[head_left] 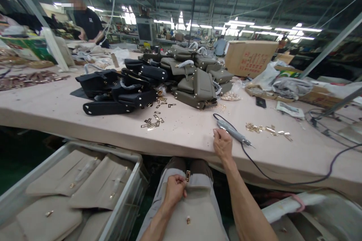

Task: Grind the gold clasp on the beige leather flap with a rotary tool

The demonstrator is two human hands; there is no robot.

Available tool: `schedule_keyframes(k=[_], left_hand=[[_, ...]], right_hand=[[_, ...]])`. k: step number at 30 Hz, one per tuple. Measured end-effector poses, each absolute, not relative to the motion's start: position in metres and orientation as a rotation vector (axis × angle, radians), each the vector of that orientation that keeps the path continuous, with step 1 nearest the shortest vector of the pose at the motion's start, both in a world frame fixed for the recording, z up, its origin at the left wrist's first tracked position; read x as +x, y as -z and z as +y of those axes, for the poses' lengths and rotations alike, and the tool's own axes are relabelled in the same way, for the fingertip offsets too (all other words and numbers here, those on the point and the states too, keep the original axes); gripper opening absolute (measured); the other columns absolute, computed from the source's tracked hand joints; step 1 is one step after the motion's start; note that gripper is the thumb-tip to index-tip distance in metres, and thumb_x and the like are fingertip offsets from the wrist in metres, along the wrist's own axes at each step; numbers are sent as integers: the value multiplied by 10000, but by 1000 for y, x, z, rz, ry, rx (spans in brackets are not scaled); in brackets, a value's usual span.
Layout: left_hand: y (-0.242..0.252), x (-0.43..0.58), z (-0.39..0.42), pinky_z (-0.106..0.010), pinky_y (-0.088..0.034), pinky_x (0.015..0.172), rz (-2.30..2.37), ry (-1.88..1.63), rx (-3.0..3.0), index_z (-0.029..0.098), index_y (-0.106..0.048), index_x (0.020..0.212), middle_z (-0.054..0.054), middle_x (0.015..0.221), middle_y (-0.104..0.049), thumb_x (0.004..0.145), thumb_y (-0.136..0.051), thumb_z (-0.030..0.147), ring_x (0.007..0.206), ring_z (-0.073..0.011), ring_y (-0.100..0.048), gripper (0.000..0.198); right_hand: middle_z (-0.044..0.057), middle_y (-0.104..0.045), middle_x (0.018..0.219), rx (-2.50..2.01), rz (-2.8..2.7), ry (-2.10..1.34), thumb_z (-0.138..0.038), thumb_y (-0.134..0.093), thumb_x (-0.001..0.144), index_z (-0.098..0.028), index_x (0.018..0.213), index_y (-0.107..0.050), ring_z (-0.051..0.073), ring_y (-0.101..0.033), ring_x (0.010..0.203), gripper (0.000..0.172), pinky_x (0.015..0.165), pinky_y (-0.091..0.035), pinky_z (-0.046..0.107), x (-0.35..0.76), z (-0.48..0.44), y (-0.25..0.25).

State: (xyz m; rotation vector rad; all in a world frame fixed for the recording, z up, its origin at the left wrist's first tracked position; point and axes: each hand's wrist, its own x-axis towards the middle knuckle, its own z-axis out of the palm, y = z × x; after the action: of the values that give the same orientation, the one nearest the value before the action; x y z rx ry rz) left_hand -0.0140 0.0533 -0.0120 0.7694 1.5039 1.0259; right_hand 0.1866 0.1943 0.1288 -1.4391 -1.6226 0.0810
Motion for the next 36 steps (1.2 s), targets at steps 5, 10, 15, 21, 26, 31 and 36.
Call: schedule_keyframes(k=[5, 10, 15, 21, 26, 31, 36], left_hand=[[13, -17, 52, -197, -303, 380, 1520, -1060, 776, 160, -619, 685, 11, 482, -619, 701, -761, 259, 320, -120, -526, 174], [4, -13, 47, -202, -363, 407, 1511, -1030, 864, 143, -668, 757, -2, 472, -624, 746, -741, 289, 365, -130, -549, 163], [-2, -4, 43, -214, -452, 486, 1482, -1031, 895, 135, -714, 767, -30, 557, -685, 727, -664, 116, 470, -150, -615, 66], [5, -8, 38, -268, -542, 720, 1551, -1068, 1011, 133, -750, 776, -93, 816, -780, 669, -612, 18, 784, -225, -719, 209], [10, -12, 35, -261, -529, 701, 1557, -1058, 1088, 107, -766, 820, -98, 826, -778, 675, -610, 33, 791, -221, -711, 225], [6, -10, 36, -241, -521, 611, 1513, -1035, 1022, 102, -736, 834, -85, 745, -757, 711, -614, 24, 652, -188, -705, 190], [7, -8, 38, -216, -466, 472, 1451, -993, 879, 99, -679, 893, -5, 525, -651, 800, -639, 87, 423, -156, -630, 102]], right_hand=[[113, -716, 884, -1564, -1478, -289, -478, -506, 990, -176, 968, -713, 226, -641, 753, 366, 760, -480, 310, 162, 109, -83], [67, -715, 766, -1828, -1751, -618, -522, -638, 891, -219, 868, -751, 229, -666, 728, 325, 663, -431, 289, 131, 57, -25], [76, -719, 766, -1899, -1930, -587, -468, -648, 902, -218, 772, -739, 218, -651, 726, 296, 635, -353, 290, 124, 58, -19], [106, -709, 741, -1907, -2013, -510, -412, -644, 880, -197, 731, -719, 212, -623, 681, 272, 600, -304, 296, 116, 58, -18], [81, -673, 660, -1833, -1979, -517, -353, -639, 838, -184, 638, -675, 179, -566, 600, 264, 592, -295, 286, 110, 56, -3], [68, -666, 656, -1723, -1934, -621, -359, -602, 854, -186, 631, -676, 172, -552, 597, 292, 599, -319, 284, 120, 58, -1], [62, -701, 735, -1475, -1832, -1061, -398, -525, 920, -181, 841, -764, 193, -612, 657, 333, 632, -410, 277, 145, 63, -5]])
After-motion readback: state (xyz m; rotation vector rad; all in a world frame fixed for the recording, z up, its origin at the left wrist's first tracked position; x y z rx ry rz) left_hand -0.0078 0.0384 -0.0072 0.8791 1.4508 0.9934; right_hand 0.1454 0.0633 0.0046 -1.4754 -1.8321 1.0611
